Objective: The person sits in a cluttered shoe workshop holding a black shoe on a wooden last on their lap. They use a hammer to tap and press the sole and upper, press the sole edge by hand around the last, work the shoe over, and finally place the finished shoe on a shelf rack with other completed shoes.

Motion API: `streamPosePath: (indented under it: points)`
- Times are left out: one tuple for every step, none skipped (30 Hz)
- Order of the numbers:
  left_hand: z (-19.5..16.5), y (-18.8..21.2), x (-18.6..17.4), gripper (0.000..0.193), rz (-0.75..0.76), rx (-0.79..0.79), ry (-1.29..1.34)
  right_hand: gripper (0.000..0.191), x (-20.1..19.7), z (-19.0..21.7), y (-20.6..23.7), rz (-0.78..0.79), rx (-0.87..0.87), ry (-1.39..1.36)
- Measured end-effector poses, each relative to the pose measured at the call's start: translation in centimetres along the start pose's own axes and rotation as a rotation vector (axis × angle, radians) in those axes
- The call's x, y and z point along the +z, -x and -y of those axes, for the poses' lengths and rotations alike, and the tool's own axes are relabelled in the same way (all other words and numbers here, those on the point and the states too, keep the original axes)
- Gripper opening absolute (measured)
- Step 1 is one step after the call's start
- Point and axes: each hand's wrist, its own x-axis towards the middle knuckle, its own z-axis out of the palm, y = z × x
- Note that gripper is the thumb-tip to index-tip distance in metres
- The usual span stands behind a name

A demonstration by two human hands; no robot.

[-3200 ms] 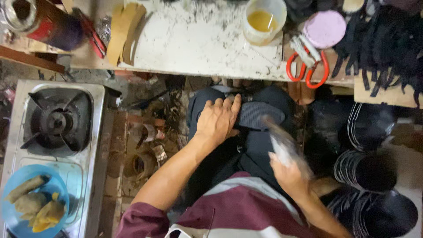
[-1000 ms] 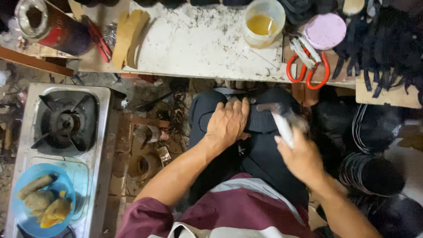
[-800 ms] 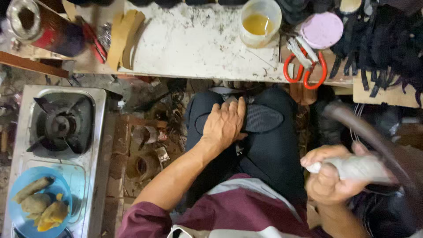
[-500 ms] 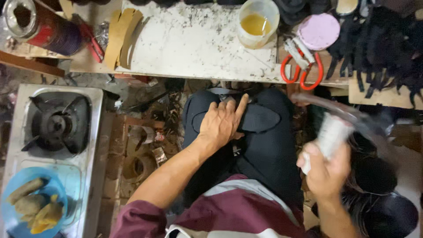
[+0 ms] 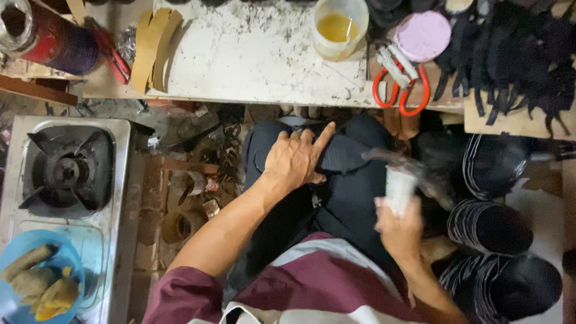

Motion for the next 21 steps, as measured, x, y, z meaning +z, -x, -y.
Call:
streamPosePath:
  points:
    - [0.2, -0.2, -0.2, 0.124, 0.039, -0.017, -0.001, 0.032, 0.1, -0.1, 0.2, 0.085, 0.148, 0.163]
    - [0.3, -0.3, -0.3, 0.124, 0.036, -0.014, 0.005, 0.028, 0.0, 0.0, 0.7, 0.176, 0.305, 0.33]
    - [0.3, -0.4, -0.4, 0.124, 0.043, -0.009, 0.015, 0.032, -0.1, 0.1, 0.8, 0.149, 0.162, 0.193]
    - [0.4, -0.4, -0.4, 0.125, 0.052, -0.004, 0.025, 0.035, 0.0, 0.3, 1.0, 0.122, 0.02, 0.053]
    - [0.5, -0.6, -0.4, 0.125, 0.058, -0.001, 0.024, 0.039, 0.0, 0.6, 1.1, 0.095, -0.132, -0.086]
    - [0.6, -0.8, -0.4, 0.125, 0.06, 0.0, 0.022, 0.033, 0.4, 0.7, 0.8, 0.169, -0.275, 0.129]
    - [0.7, -0.8, -0.3, 0.126, 0.067, 0.003, 0.021, 0.028, 0.7, 0.9, 0.5, 0.24, -0.411, 0.346]
    - [0.7, -0.7, -0.2, 0.126, 0.053, 0.008, 0.028, 0.023, 1.0, 0.9, 0.1, 0.308, -0.549, 0.567]
    - [1.0, -0.5, -0.1, 0.126, 0.036, 0.009, 0.03, 0.02, 1.3, 0.9, -0.2, 0.315, -0.452, 0.589]
    - [1.3, -0.3, 0.0, 0.126, 0.019, 0.01, 0.029, 0.019, 1.5, 0.9, -0.6, 0.322, -0.355, 0.607]
    - [1.8, 0.0, 0.1, 0.123, -0.117, 0.033, 0.005, 0.019, 1.7, 0.7, -0.9, 0.333, -0.261, 0.625]
    - [2.5, 0.8, 0.3, 0.12, -0.242, 0.05, -0.017, 0.02, 1.6, 0.6, -1.1, 0.351, -0.256, 0.646]
    - [3.2, 1.8, 0.7, 0.118, -0.359, 0.078, -0.036, 0.021, 1.5, 0.5, -1.3, 0.364, -0.239, 0.67]
    - [4.2, 2.9, 1.1, 0.114, -0.281, 0.006, 0.047, 0.024, 1.4, 0.5, -1.4, 0.366, -0.226, 0.705]
    - [5.7, 4.2, 1.4, 0.111, -0.209, -0.068, 0.129, 0.024, 1.3, 0.6, -1.6, 0.374, -0.29, 0.686]
    - [6.7, 5.1, 2.0, 0.109, -0.133, -0.152, 0.21, 0.024, 1.4, 0.8, -1.8, 0.391, -0.356, 0.661]
    - [7.2, 5.5, 2.7, 0.105, -0.234, -0.146, 0.391, 0.023, 1.5, 1.3, -2.0, 0.416, -0.42, 0.629]
    - [7.7, 6.1, 3.4, 0.101, -0.336, -0.148, 0.569, 0.024, 1.8, 1.9, -2.2, 0.441, -0.314, 0.661]
    - [8.3, 6.8, 4.2, 0.098, -0.447, -0.152, 0.741, 0.025, 2.0, 2.7, -2.4, 0.468, -0.213, 0.69]
    - [8.4, 7.2, 4.9, 0.096, -0.474, -0.199, 0.872, 0.026, 2.4, 3.5, -2.8, 0.486, -0.123, 0.72]
    - [8.0, 7.2, 5.8, 0.094, -0.504, -0.234, 1.004, 0.032, 2.8, 4.5, -3.1, 0.474, -0.053, 0.634]
